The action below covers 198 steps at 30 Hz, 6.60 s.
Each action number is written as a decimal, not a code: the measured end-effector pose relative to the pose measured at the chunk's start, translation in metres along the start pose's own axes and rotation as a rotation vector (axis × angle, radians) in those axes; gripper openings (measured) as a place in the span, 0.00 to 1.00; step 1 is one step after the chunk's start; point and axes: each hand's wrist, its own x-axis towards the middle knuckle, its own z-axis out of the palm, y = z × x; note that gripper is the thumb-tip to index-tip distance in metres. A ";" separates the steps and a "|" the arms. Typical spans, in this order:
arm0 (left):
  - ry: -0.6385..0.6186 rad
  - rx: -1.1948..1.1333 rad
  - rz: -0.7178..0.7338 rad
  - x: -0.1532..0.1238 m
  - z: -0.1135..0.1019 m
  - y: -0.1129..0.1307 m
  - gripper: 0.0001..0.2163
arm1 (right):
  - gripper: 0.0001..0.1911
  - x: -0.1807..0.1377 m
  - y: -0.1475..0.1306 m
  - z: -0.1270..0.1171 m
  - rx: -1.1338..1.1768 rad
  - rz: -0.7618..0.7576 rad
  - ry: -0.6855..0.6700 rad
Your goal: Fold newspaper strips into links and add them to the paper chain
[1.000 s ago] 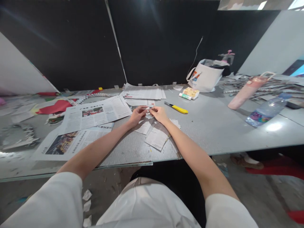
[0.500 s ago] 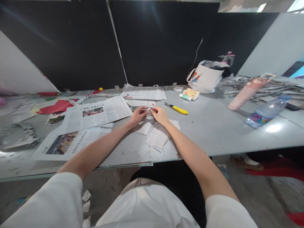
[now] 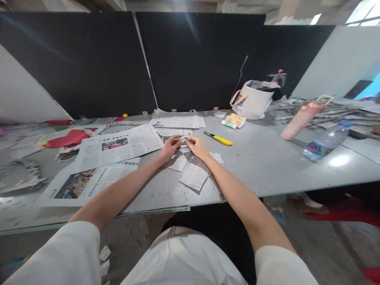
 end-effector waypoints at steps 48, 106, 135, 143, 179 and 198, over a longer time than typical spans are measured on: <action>0.022 -0.122 -0.119 0.003 -0.001 -0.012 0.20 | 0.12 -0.006 -0.006 0.004 0.192 0.029 -0.005; -0.122 -0.193 -0.427 0.001 -0.006 0.001 0.18 | 0.15 0.010 0.013 -0.022 0.088 -0.077 -0.260; -0.068 -0.010 -0.318 -0.001 -0.002 0.000 0.20 | 0.20 0.013 0.021 -0.018 0.161 0.038 -0.247; -0.063 0.013 -0.291 -0.002 0.000 -0.002 0.19 | 0.19 0.013 0.020 -0.018 0.113 0.015 -0.245; -0.080 0.261 -0.179 -0.011 0.002 0.003 0.11 | 0.11 0.005 0.029 -0.021 -0.174 -0.300 -0.321; -0.008 -0.039 -0.242 -0.005 0.002 0.003 0.22 | 0.24 0.013 0.025 -0.022 -0.021 -0.032 -0.416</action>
